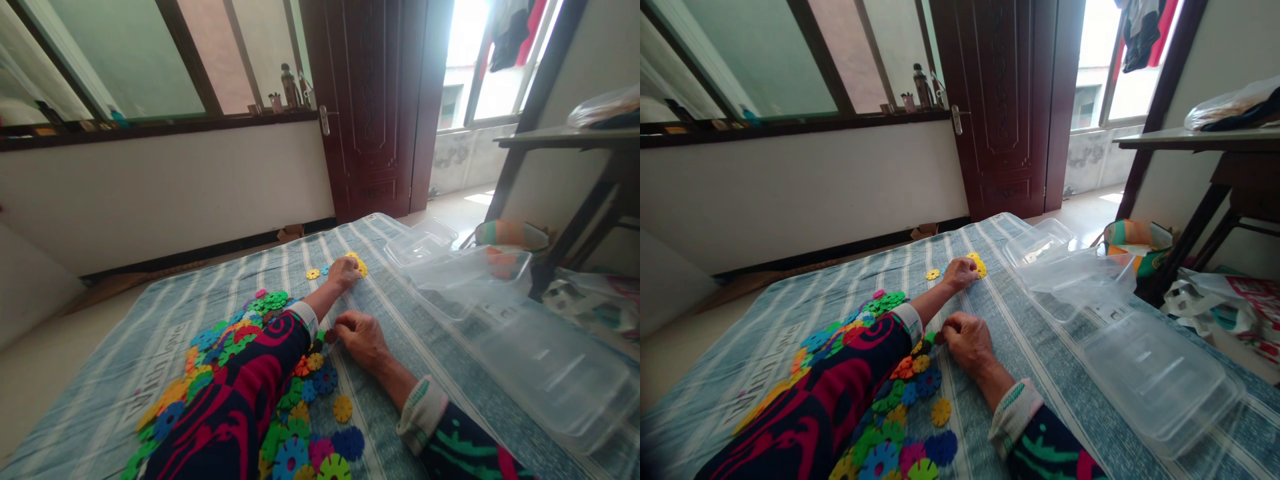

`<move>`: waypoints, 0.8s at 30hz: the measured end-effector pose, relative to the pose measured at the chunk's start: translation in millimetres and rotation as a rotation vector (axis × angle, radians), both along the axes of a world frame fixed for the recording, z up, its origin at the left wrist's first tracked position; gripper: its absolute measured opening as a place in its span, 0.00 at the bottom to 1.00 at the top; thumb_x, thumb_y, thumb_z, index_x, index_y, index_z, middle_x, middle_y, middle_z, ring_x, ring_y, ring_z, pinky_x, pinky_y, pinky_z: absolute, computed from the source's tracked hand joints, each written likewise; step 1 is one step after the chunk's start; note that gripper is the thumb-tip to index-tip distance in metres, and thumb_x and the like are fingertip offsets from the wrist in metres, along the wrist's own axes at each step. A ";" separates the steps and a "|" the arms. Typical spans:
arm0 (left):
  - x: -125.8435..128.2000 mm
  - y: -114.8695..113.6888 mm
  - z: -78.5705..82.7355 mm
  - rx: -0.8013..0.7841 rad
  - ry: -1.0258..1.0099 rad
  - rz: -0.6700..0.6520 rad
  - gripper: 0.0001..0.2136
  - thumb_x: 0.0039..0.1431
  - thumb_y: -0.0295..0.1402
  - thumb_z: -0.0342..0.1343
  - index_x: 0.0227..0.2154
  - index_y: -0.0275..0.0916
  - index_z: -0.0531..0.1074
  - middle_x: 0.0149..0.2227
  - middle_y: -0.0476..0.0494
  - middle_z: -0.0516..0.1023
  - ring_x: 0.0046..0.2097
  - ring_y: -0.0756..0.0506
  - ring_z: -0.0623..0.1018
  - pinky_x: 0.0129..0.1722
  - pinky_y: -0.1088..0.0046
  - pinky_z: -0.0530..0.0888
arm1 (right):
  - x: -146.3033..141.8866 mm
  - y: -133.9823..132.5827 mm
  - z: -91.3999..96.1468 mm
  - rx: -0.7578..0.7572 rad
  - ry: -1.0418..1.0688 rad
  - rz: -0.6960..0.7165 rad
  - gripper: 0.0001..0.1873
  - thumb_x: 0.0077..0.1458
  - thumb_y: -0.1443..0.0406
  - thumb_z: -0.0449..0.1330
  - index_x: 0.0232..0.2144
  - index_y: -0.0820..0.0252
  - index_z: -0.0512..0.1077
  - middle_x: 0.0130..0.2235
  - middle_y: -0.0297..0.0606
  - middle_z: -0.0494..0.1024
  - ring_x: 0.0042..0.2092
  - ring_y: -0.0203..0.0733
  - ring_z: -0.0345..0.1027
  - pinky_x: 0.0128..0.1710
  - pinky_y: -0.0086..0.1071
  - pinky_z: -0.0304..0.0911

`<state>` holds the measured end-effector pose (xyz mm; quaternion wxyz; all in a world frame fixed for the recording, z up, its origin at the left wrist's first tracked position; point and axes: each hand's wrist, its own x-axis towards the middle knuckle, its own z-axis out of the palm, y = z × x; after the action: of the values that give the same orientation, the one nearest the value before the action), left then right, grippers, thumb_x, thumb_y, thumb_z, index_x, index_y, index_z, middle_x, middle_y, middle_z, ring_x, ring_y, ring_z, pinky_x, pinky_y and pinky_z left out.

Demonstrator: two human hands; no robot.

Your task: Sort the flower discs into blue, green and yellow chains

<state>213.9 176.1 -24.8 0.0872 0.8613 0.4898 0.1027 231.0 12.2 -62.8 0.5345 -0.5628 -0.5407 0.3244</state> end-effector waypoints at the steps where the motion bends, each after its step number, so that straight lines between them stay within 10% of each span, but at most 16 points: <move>1: -3.3 0.9 1.4 0.009 -0.010 -0.003 0.08 0.56 0.35 0.57 0.35 0.35 0.74 0.39 0.44 0.76 0.43 0.45 0.74 0.44 0.64 0.71 | 0.0 -0.2 0.0 0.003 -0.003 -0.006 0.10 0.48 0.70 0.55 0.21 0.56 0.74 0.25 0.31 0.80 0.29 0.35 0.72 0.32 0.26 0.62; 9: -70.7 -3.8 17.3 0.002 -0.051 -0.039 0.06 0.48 0.28 0.54 0.26 0.37 0.77 0.27 0.48 0.76 0.34 0.48 0.74 0.33 0.76 0.66 | 0.6 -1.3 -0.2 -0.009 -0.010 -0.021 0.09 0.48 0.67 0.55 0.21 0.57 0.74 0.24 0.30 0.78 0.27 0.34 0.69 0.30 0.26 0.58; 24: -180.4 -82.4 31.7 -0.161 -0.049 -0.093 0.08 0.47 0.33 0.51 0.19 0.36 0.72 0.23 0.50 0.72 0.28 0.50 0.71 0.29 0.77 0.64 | 1.6 -1.3 -7.1 -0.017 -0.033 -0.019 0.08 0.47 0.64 0.55 0.22 0.59 0.72 0.21 0.30 0.72 0.25 0.34 0.63 0.28 0.26 0.56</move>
<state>33.5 93.7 6.9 0.1727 0.8706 0.4536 0.0802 232.6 10.9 -69.9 0.5236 -0.5780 -0.5411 0.3145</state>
